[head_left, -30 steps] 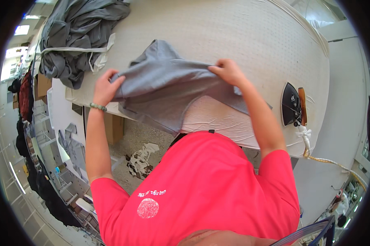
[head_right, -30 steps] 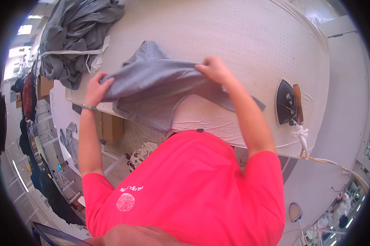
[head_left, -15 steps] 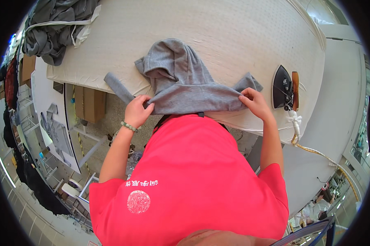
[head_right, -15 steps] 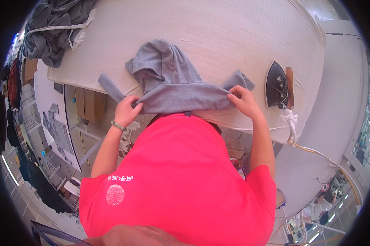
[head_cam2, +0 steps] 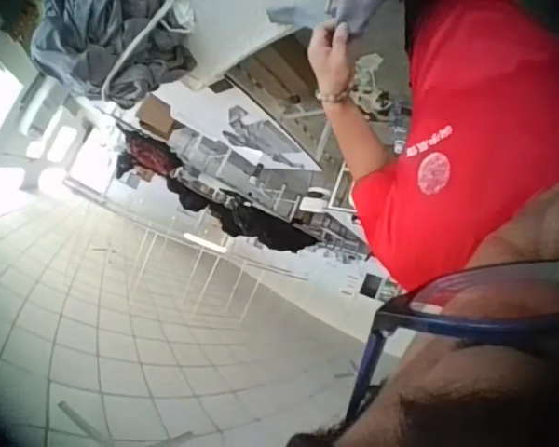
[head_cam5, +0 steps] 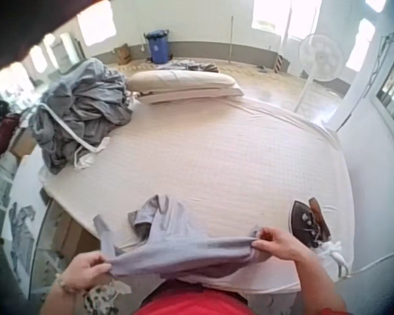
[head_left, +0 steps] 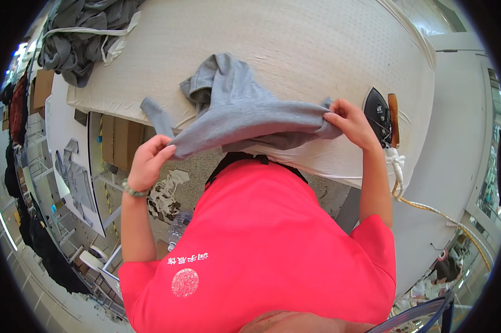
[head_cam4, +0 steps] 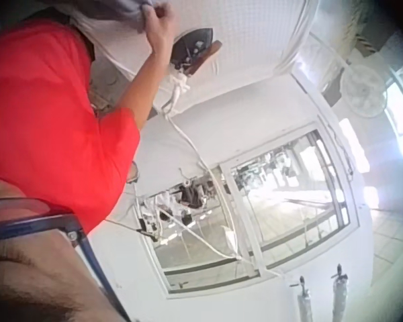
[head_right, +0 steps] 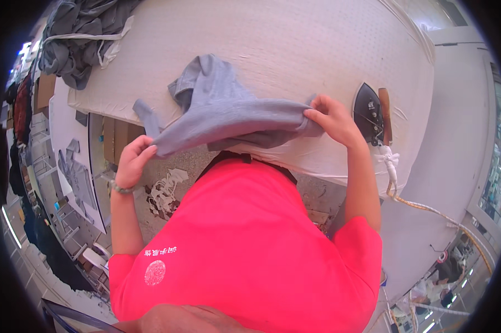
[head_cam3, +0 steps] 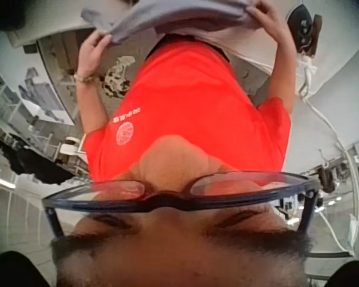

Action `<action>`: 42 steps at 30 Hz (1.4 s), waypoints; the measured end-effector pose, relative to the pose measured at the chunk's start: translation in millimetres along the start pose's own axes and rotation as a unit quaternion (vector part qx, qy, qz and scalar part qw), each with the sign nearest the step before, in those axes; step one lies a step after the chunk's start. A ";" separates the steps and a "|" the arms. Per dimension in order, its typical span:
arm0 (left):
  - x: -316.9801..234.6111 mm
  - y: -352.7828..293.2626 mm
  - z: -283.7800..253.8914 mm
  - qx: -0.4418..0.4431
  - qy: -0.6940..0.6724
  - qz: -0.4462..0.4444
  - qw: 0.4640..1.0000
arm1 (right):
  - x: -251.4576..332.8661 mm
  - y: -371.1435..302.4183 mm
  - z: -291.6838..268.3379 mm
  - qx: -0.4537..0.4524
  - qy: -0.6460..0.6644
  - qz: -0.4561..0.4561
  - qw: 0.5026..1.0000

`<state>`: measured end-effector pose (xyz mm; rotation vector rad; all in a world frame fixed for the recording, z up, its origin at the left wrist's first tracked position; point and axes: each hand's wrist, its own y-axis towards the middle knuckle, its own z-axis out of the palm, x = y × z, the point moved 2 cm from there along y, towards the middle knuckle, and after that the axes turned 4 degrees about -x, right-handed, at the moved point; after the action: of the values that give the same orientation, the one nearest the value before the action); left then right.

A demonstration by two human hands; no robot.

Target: Ironing a grey hooded sweatshirt on a factory pressing table.

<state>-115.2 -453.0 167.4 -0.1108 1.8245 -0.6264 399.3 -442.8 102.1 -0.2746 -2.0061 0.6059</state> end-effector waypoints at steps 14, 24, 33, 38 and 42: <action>-9.1 -65.6 -69.3 -0.187 0.120 -0.042 0.974 | 83.8 90.3 153.8 0.000 -0.351 -0.309 0.884; -85.6 88.8 -163.9 0.058 0.372 0.119 0.919 | 122.9 155.6 175.4 -0.116 -0.260 -0.357 0.889; -269.4 210.5 -180.2 -0.048 0.394 0.642 0.656 | 271.2 -30.1 1.5 -0.606 -0.124 -0.159 0.769; -338.6 253.8 -177.9 -0.090 0.399 0.669 0.620 | 291.7 -74.2 8.8 -0.625 -0.130 -0.182 0.748; -383.9 263.5 -154.0 -0.133 0.377 0.648 0.648 | 294.2 -86.2 33.5 -0.635 0.004 -0.178 0.752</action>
<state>-60.5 -28.1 406.0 1.3615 2.1425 0.7679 230.8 -398.9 356.7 -0.6512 -2.0705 -1.1046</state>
